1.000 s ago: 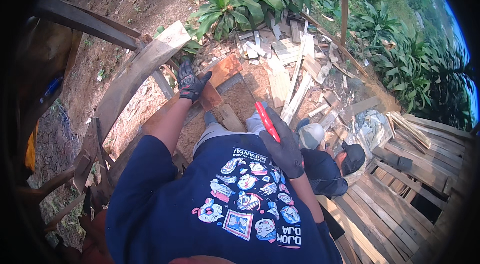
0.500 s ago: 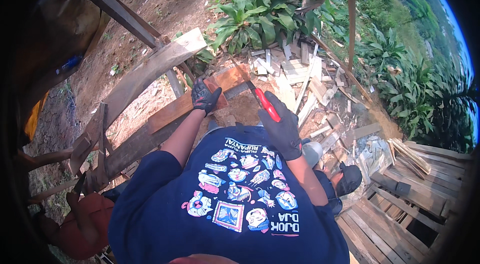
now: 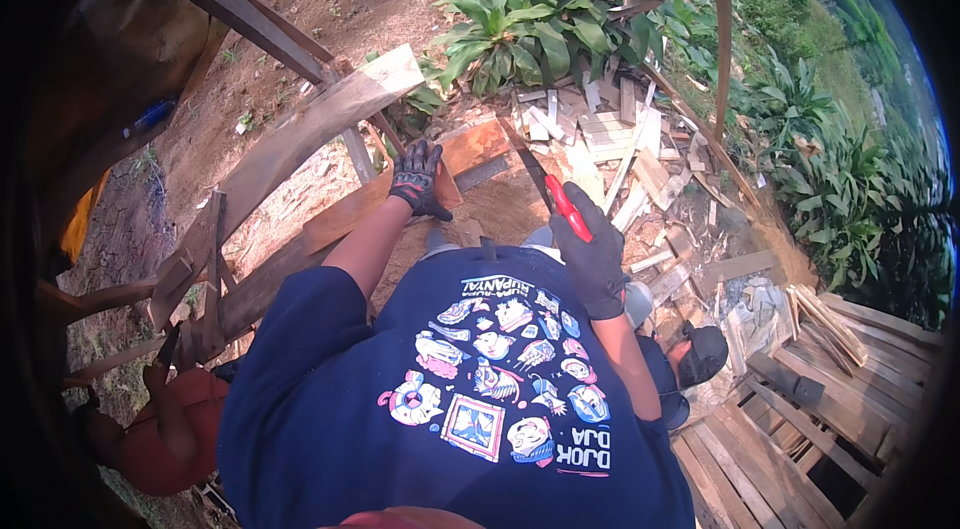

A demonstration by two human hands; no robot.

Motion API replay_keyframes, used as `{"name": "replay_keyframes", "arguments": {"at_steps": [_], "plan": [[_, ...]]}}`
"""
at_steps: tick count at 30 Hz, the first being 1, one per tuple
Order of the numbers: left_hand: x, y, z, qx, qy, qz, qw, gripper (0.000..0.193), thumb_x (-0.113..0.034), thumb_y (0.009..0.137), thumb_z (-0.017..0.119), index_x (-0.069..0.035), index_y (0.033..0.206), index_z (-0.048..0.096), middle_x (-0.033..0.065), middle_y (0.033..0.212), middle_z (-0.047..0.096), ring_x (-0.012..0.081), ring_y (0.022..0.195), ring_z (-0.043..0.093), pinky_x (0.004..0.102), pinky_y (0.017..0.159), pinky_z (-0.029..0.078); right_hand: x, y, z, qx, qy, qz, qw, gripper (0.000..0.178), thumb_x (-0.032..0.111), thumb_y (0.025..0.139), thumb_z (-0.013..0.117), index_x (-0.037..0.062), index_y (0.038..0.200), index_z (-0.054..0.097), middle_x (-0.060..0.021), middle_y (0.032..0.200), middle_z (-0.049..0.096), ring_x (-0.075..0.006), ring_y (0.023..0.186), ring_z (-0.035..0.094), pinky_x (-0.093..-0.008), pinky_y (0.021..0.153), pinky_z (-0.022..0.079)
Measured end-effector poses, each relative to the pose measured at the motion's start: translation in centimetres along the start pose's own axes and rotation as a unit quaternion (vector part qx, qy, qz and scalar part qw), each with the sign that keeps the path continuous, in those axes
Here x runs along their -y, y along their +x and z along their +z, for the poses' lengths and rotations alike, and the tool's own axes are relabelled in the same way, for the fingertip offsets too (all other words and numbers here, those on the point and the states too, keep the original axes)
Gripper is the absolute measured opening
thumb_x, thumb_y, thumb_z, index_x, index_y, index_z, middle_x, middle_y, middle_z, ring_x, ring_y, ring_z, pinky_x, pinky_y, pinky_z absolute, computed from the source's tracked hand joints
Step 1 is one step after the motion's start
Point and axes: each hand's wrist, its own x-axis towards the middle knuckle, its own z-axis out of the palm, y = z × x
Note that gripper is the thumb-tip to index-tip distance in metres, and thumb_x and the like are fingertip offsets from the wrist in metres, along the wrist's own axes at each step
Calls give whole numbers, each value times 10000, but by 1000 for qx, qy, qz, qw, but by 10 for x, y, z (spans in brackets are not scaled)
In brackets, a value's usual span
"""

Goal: The person uses a hand saw to cut a piece of wood placed on a wooden frame. They hold the wood with one hand and saw with the other, making repeated back-and-forth strokes until the wood is cut.

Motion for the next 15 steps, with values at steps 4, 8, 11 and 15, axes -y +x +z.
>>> {"name": "replay_keyframes", "arguments": {"at_steps": [4,8,11,15], "plan": [[5,7,5,8,11,23,1000,1682,-797,504,974,-141,1790,110,326,1801,158,541,1676,153,708,1327,158,-16,0,-2,-43,25,23,999,544,237,1006,777,16,1493,681,-188,1243,798,-175,855,756,-340,770,603],[6,11,-1,16,6,46,999,1649,-773,521,971,-143,1787,123,333,1785,182,539,1663,190,714,1317,182,-25,-5,5,-106,67,48,991,549,208,986,804,51,1501,696,-111,1137,796,-118,708,661,-296,640,534],[19,2,-8,-2,-42,39,998,1612,-762,537,960,-136,1779,145,340,1766,214,528,1653,225,684,1321,210,-35,-10,14,-152,63,75,984,556,165,982,816,64,1515,692,-70,1042,776,-87,627,597,-281,568,493],[75,-16,-3,-55,-95,5,994,1589,-787,551,941,-121,1769,167,342,1758,237,520,1645,249,605,1347,236,-30,-27,33,-195,126,115,966,532,135,1010,789,53,1524,680,-47,993,758,-82,608,569,-266,547,465]]}}
